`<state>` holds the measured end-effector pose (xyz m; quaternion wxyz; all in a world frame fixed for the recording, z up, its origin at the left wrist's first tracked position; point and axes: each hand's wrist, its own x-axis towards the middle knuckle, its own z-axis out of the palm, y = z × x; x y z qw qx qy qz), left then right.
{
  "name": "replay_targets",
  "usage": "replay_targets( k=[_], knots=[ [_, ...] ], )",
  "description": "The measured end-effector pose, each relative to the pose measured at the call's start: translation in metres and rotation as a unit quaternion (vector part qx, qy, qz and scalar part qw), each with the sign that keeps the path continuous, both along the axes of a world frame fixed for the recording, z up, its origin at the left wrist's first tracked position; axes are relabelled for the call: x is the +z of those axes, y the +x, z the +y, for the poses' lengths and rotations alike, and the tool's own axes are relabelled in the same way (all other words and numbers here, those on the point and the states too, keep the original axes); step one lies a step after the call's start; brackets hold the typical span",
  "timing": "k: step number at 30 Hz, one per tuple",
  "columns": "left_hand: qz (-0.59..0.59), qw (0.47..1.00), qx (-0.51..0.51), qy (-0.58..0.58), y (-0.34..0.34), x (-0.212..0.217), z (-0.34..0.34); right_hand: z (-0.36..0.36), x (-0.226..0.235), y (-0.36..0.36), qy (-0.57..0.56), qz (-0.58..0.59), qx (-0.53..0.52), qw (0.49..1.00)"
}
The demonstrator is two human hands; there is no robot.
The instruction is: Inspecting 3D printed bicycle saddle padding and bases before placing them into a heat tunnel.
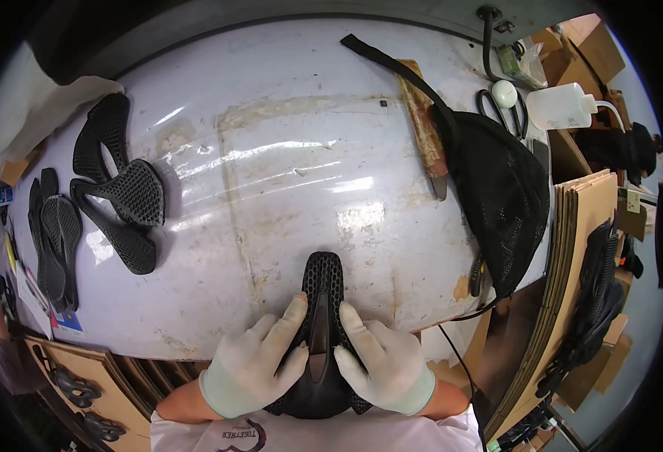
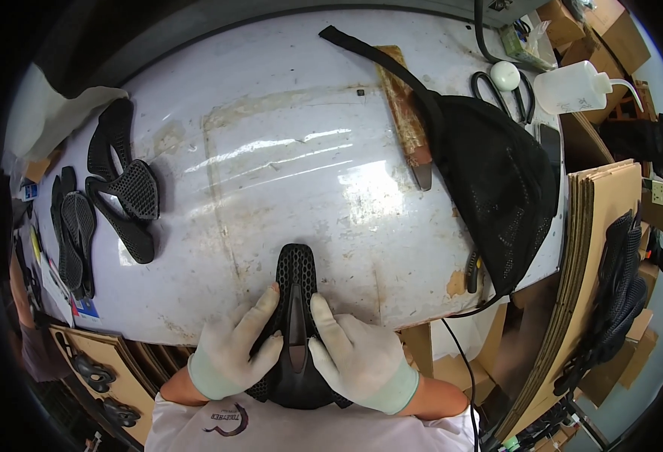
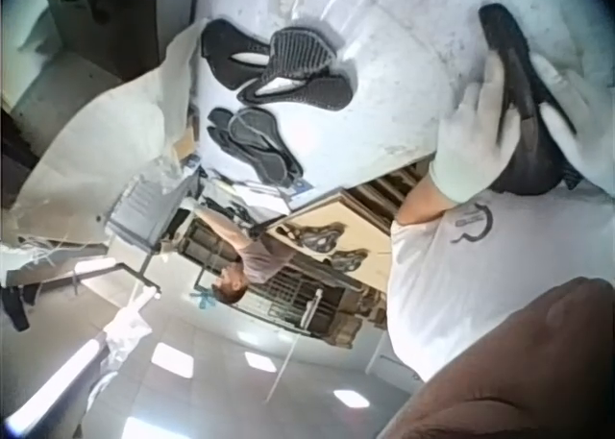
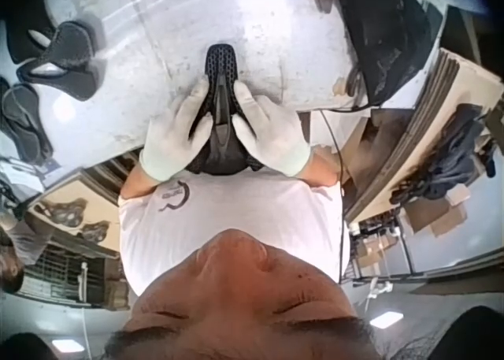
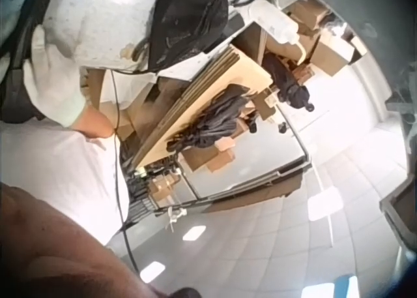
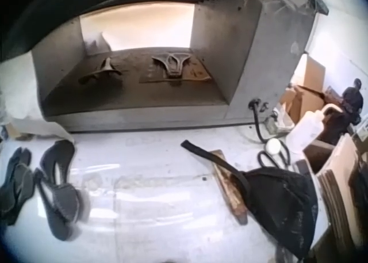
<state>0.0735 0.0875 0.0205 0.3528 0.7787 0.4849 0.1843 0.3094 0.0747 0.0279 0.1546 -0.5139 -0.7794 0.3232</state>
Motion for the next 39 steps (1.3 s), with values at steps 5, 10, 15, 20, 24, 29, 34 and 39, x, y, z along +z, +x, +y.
replay_targets(
  k=[5, 10, 15, 20, 24, 29, 34, 39],
  knots=[
    [-0.014, 1.0, 0.006, 0.003, 0.003, -0.003, -0.006, -0.003, -0.001, -0.005, 0.015, -0.01, 0.021, 1.0],
    [0.081, 0.996, -0.01, 0.018, 0.014, 0.004, -0.005, -0.004, -0.003, -0.013, 0.036, -0.056, 0.021, 0.998],
    [0.144, 0.988, -0.018, 0.056, 0.021, 0.008, 0.0, -0.001, 0.0, -0.023, 0.041, -0.105, 0.018, 0.993],
    [0.134, 0.99, 0.044, -0.021, 0.026, 0.002, -0.005, -0.006, 0.0, -0.026, 0.089, -0.172, 0.015, 0.981],
    [0.078, 0.995, 0.066, -0.004, 0.033, 0.005, 0.003, -0.005, -0.003, -0.02, 0.095, -0.136, 0.019, 0.986],
    [0.167, 0.986, -0.004, -0.016, 0.032, -0.002, 0.009, -0.005, -0.002, -0.016, 0.072, -0.087, 0.008, 0.994],
    [0.138, 0.99, 0.002, -0.02, 0.029, -0.008, 0.009, -0.036, 0.016, 0.023, -0.075, 0.082, 0.061, 0.992],
    [0.089, 0.996, 0.013, -0.018, 0.03, -0.01, 0.01, -0.058, -0.011, 0.046, -0.009, 0.185, 0.136, 0.973]
  ],
)
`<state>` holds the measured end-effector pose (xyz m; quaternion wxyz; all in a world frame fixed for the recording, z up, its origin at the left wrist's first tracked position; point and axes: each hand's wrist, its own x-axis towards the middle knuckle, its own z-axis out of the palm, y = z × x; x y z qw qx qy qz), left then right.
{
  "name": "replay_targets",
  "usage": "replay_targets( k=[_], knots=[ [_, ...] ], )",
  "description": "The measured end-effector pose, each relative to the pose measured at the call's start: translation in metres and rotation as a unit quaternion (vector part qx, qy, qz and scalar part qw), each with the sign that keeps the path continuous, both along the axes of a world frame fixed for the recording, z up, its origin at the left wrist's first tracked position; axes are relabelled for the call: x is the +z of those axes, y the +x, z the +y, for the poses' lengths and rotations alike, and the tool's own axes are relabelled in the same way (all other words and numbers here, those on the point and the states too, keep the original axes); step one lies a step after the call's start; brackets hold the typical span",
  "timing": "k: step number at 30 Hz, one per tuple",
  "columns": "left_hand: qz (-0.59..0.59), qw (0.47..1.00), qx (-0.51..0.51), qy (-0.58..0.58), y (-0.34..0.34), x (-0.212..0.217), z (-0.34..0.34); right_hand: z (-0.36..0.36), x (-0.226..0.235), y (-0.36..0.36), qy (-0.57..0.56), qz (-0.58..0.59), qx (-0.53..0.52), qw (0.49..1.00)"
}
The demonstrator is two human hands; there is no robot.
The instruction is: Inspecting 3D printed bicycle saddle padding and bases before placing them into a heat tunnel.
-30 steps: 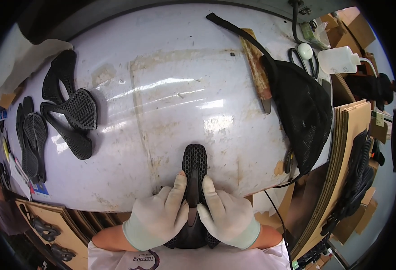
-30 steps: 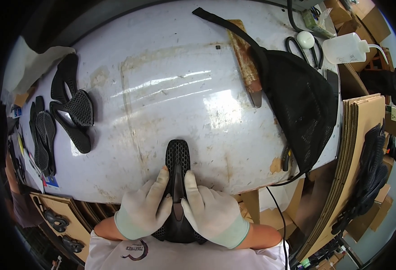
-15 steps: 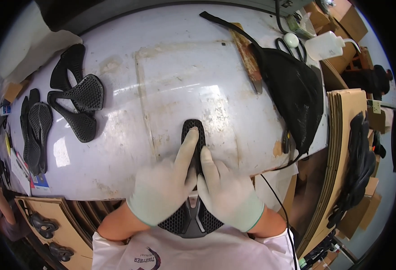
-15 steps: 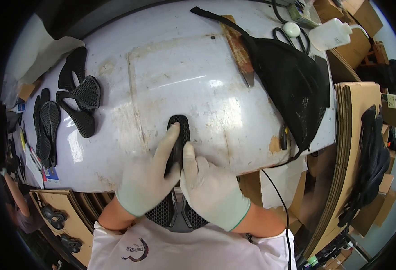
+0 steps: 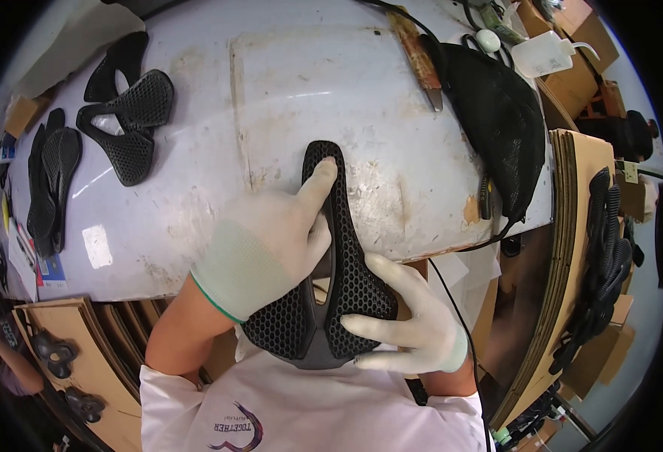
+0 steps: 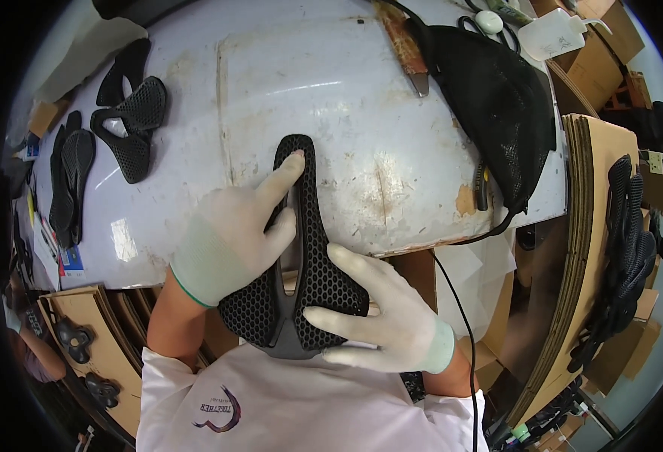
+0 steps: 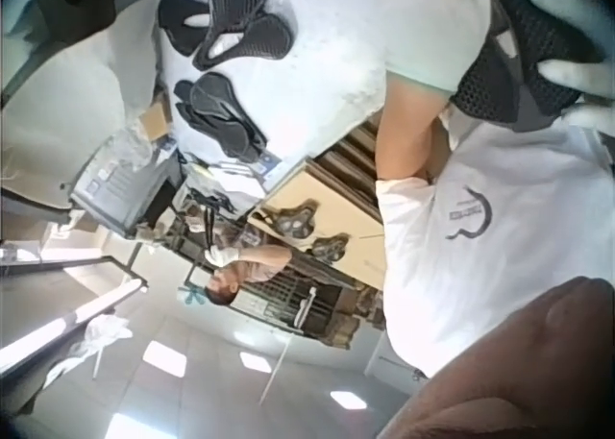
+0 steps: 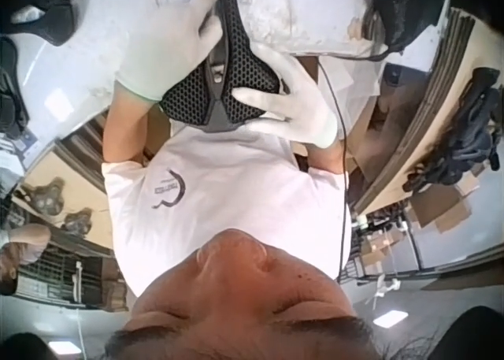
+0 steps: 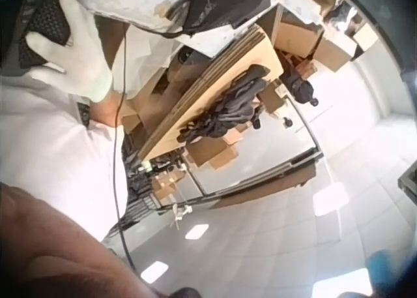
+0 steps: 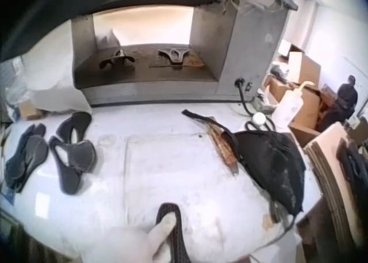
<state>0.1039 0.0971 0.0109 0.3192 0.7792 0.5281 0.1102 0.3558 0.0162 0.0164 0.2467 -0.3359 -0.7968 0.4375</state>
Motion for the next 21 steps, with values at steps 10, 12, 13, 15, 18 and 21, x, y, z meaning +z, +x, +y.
replay_targets(
  k=[10, 12, 13, 15, 18, 21],
  knots=[
    [-0.036, 0.999, 0.032, -0.009, 0.0, -0.003, -0.004, -0.007, -0.009, 0.006, -0.001, -0.007, 0.016, 1.0],
    [-0.041, 0.998, 0.034, 0.019, 0.0, -0.004, -0.005, -0.007, -0.006, 0.002, -0.007, -0.012, 0.014, 1.0],
    [-0.041, 0.998, 0.035, 0.016, 0.0, -0.005, -0.005, -0.007, -0.004, 0.001, -0.002, -0.013, 0.01, 1.0],
    [-0.049, 0.998, 0.03, 0.029, 0.001, -0.005, -0.005, -0.006, -0.001, 0.0, -0.001, -0.015, 0.007, 1.0],
    [-0.033, 0.999, 0.041, 0.004, 0.002, -0.002, -0.004, -0.003, 0.003, -0.002, 0.011, -0.026, 0.012, 1.0],
    [-0.016, 0.999, 0.04, -0.004, 0.003, -0.001, -0.003, 0.001, 0.006, -0.002, 0.01, -0.029, 0.026, 0.999]
  ],
)
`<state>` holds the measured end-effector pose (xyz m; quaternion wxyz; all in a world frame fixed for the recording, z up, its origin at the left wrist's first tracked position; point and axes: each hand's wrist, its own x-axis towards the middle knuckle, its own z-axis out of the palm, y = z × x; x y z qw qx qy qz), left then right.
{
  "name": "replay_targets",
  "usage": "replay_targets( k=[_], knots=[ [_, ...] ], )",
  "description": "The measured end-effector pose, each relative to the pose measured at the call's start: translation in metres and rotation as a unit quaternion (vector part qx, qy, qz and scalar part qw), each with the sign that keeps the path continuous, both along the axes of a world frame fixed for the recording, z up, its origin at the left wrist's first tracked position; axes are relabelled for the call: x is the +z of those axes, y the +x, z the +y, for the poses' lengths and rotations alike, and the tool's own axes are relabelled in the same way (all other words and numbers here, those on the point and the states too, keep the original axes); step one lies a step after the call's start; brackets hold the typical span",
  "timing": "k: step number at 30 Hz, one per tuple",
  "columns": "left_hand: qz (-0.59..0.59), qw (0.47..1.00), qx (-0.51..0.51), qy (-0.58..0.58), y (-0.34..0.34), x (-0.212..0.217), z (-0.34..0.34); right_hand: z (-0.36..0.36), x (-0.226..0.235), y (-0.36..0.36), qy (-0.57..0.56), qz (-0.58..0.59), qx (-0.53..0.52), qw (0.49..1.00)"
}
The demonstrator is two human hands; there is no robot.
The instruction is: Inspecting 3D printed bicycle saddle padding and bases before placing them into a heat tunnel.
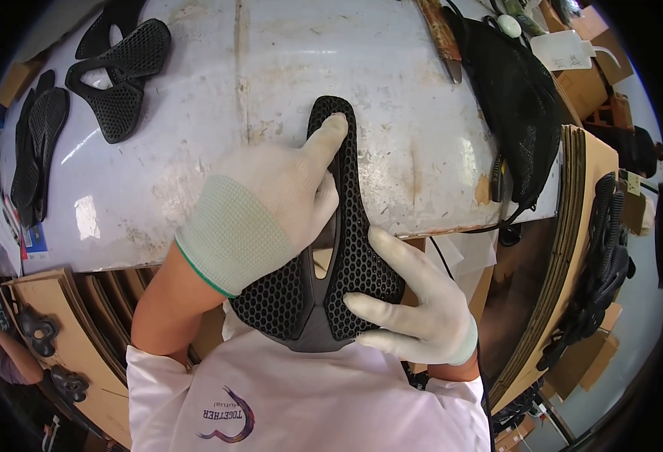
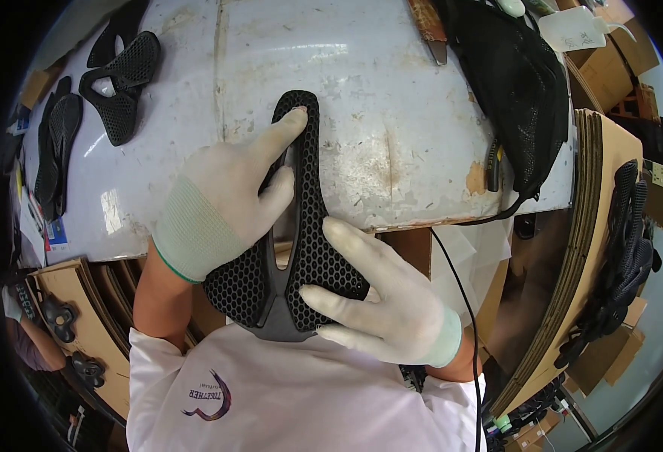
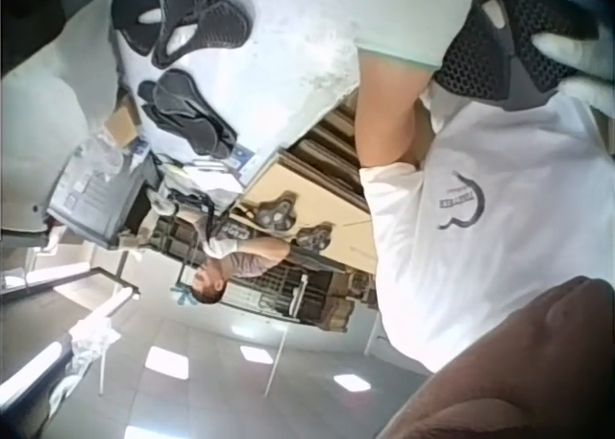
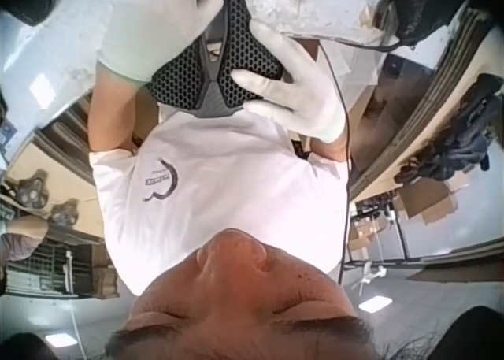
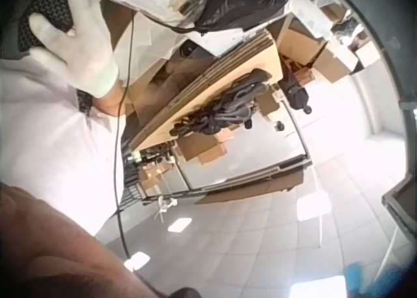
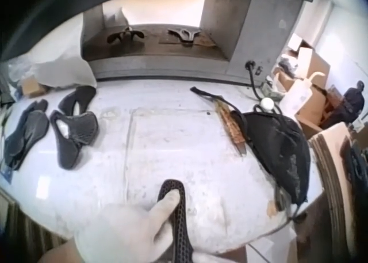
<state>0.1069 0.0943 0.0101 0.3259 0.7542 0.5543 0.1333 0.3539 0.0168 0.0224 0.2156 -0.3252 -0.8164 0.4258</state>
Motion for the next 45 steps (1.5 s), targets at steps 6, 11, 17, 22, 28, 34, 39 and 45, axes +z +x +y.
replay_targets(
  k=[6, 11, 17, 22, 28, 34, 39, 45],
  knots=[
    [0.042, 0.999, 0.007, -0.02, 0.003, 0.004, -0.003, -0.016, -0.023, 0.003, -0.035, 0.081, 0.004, 0.996],
    [0.059, 0.998, 0.006, -0.007, 0.006, -0.001, -0.003, -0.025, -0.042, -0.012, 0.002, 0.106, -0.027, 0.994],
    [0.038, 0.999, 0.001, 0.019, 0.002, -0.003, -0.005, -0.028, -0.036, -0.02, 0.011, 0.0, -0.11, 0.994],
    [0.048, 0.999, 0.001, -0.023, 0.002, 0.002, -0.002, -0.004, -0.025, -0.016, 0.181, -0.07, -0.008, 0.981],
    [-0.055, 0.997, -0.011, 0.053, -0.02, -0.01, -0.012, 0.001, -0.016, -0.016, 0.174, -0.075, 0.002, 0.982],
    [-0.229, 0.962, -0.148, -0.031, -0.089, 0.003, -0.059, 0.001, -0.016, -0.016, 0.176, -0.073, 0.005, 0.982],
    [-0.289, 0.943, -0.16, 0.033, -0.09, -0.034, -0.083, 0.0, -0.016, -0.014, 0.18, -0.079, -0.003, 0.981],
    [-0.43, 0.898, -0.039, -0.084, -0.082, -0.038, -0.1, -0.003, -0.019, -0.015, 0.191, -0.075, -0.017, 0.979]
  ],
)
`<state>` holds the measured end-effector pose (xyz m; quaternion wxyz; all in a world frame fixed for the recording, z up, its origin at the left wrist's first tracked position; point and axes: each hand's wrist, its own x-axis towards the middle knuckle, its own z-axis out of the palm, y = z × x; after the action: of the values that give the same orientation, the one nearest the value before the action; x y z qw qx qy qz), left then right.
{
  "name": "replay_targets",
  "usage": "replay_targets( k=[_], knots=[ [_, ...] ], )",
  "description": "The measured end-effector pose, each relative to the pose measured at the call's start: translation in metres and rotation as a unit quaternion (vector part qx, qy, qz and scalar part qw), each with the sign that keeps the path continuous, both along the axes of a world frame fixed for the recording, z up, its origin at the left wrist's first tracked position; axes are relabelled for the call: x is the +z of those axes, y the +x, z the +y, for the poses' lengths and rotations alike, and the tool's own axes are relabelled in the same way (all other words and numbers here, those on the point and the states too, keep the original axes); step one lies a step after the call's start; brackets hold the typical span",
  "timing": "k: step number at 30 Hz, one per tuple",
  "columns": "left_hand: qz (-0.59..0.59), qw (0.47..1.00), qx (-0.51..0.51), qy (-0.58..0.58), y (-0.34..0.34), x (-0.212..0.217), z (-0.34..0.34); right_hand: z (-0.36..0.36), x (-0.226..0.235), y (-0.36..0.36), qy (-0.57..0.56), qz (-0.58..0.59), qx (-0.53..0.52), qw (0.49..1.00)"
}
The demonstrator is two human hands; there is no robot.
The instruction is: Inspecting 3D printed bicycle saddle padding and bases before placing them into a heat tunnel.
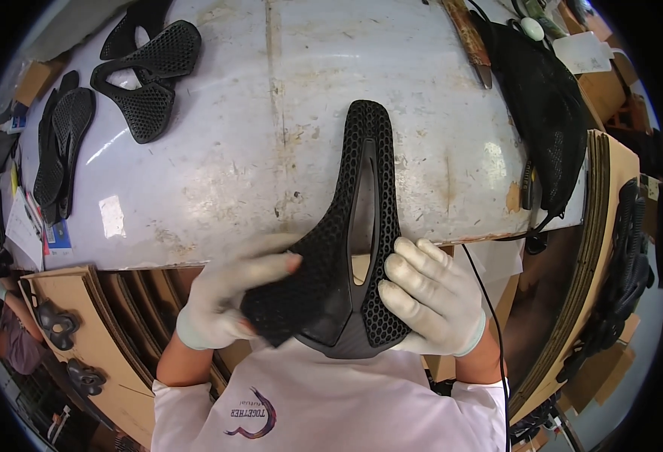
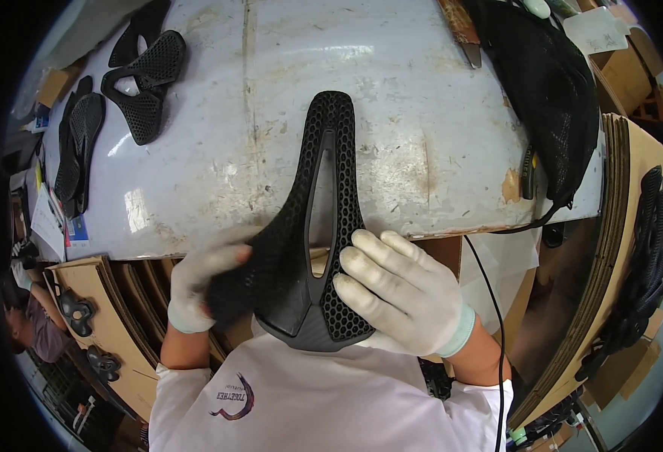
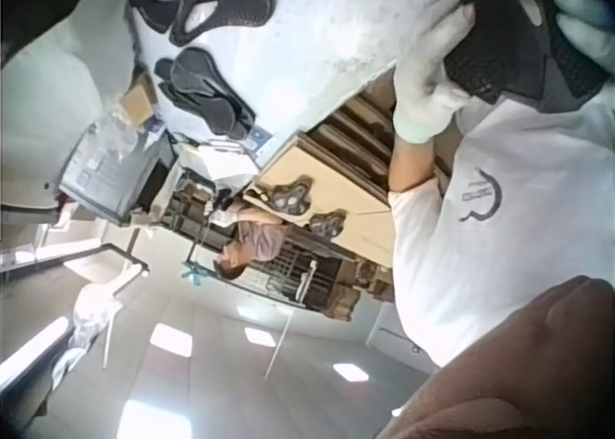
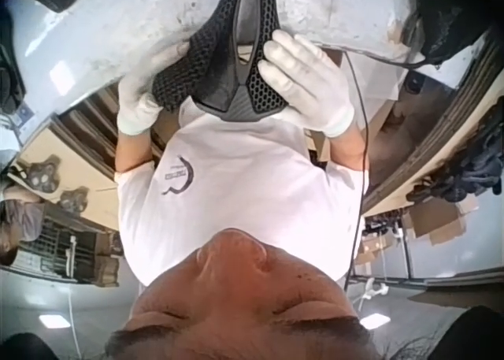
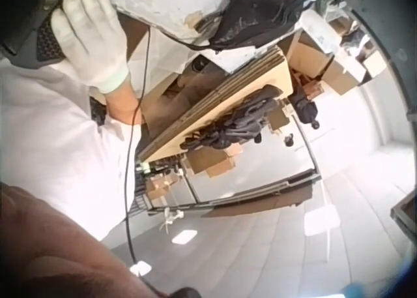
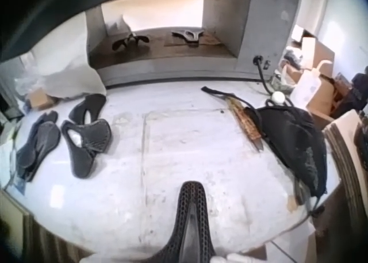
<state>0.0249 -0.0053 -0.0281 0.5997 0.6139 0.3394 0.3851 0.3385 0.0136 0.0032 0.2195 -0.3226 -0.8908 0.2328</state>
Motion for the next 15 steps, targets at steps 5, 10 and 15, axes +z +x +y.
replay_targets(
  k=[5, 10, 15],
  knots=[
    [0.103, 0.991, -0.027, 0.08, 0.002, 0.011, 0.004, 0.0, -0.002, 0.0, 0.002, 0.004, 0.005, 1.0],
    [0.195, 0.972, -0.027, 0.13, 0.0, 0.033, 0.007, -0.001, -0.005, 0.0, 0.026, -0.005, 0.005, 1.0],
    [0.27, 0.95, -0.045, 0.149, 0.004, 0.049, 0.012, -0.002, -0.006, 0.0, 0.012, -0.002, -0.001, 1.0]
  ],
)
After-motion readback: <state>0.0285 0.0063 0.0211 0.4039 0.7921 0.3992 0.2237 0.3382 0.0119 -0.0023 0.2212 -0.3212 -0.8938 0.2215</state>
